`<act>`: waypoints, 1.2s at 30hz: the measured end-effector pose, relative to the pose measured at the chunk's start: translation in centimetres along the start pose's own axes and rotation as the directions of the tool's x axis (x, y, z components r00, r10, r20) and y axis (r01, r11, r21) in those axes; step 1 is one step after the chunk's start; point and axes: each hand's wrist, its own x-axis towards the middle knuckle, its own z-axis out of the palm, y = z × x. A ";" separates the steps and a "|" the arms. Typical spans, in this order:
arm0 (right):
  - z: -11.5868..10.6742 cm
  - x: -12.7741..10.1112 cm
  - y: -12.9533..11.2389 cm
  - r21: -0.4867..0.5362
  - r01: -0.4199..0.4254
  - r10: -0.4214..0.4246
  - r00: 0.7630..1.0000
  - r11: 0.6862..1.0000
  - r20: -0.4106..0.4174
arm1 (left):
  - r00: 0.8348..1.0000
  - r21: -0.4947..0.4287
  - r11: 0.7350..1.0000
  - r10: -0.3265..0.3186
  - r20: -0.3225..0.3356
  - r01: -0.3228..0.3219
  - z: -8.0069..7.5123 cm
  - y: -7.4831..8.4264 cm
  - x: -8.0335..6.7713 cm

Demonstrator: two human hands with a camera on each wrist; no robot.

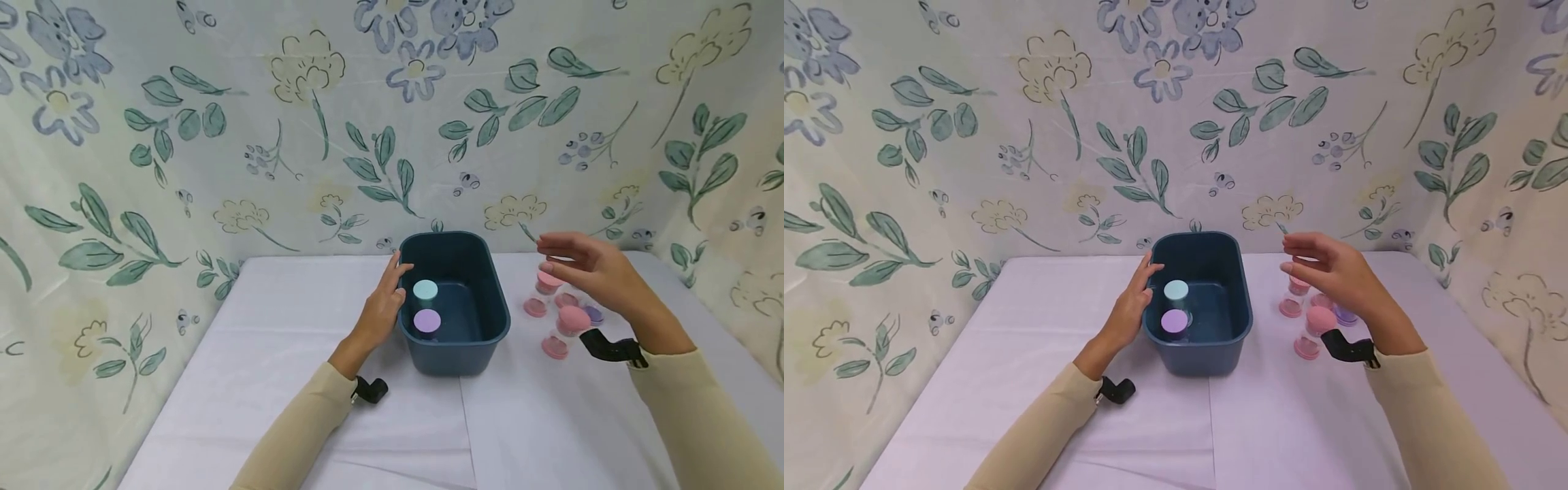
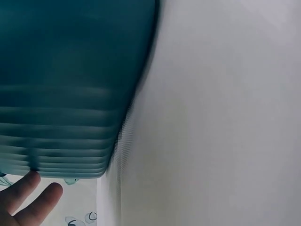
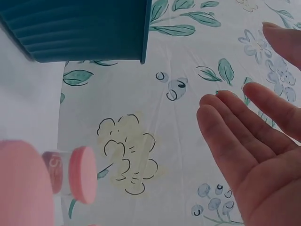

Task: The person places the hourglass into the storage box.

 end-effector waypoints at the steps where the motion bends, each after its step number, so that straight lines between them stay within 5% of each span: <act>1: -0.1 -0.2 0.2 -0.007 0.005 -0.005 1.000 1.000 -0.014 | 1.000 0.001 1.000 0.002 -0.002 -0.002 0.0 0.0 0.0; 24: -2.1 -2.9 4.1 0.013 -0.094 0.094 0.972 0.996 -0.215 | 1.000 0.000 1.000 0.027 -0.011 -0.027 0.6 0.3 -0.1; 36: -2.2 -3.8 5.5 0.011 -0.150 0.147 0.955 0.989 -0.256 | 1.000 0.032 0.999 0.025 0.004 -0.025 0.2 0.4 -0.1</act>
